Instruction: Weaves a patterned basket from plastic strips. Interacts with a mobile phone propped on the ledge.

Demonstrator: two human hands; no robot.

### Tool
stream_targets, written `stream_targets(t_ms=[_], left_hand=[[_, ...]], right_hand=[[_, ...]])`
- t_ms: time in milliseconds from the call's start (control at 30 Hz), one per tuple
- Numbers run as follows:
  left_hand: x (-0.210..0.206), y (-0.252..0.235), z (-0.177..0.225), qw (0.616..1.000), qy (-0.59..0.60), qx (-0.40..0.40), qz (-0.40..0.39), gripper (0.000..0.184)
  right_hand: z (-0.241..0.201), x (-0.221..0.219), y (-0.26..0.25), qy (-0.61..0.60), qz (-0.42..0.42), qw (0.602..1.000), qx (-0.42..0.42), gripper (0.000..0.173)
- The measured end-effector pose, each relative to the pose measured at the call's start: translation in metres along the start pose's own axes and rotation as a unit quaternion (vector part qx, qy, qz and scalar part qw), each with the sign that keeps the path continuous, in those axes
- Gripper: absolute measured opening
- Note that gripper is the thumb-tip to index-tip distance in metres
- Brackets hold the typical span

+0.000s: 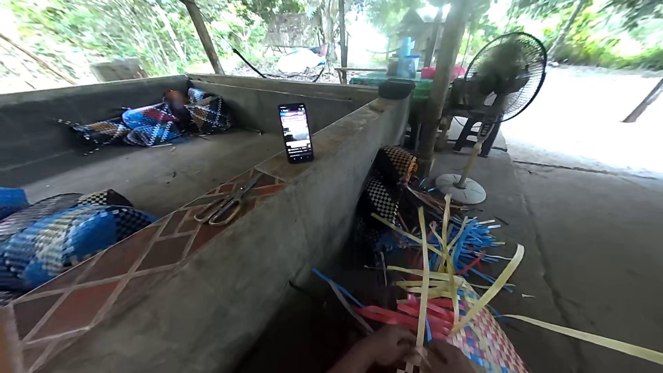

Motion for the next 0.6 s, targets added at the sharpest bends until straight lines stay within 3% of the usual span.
stream_targets(t_ms=[233,433,600], left_hand=[[-0.008,-0.002,-0.001,0.997,-0.065,-0.045,0.019,0.032],[-0.013,-0.006,0.006,0.996,-0.074,-0.058,0.004,0.028],[-0.014,-0.004,0.006,0.994,-0.094,0.010,0.048,0.034]], right_hand=[[0.004,0.003,-0.001,0.073,0.079,0.989,0.104,0.027],[0.029,0.030,0.003,0.239,0.084,0.963,0.095,0.034],[0.024,0.040,-0.004,0.356,0.113,0.915,0.154,0.022]])
Point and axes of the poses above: each hand's wrist, its own y-axis away from the middle knuckle, its own x-axis out of the back of the hand, z = x × y, the point moved 6 cm from there along -y, towards the middle knuckle, and after that the axes turned 6 degrees about -y, right-handed, at the moved point
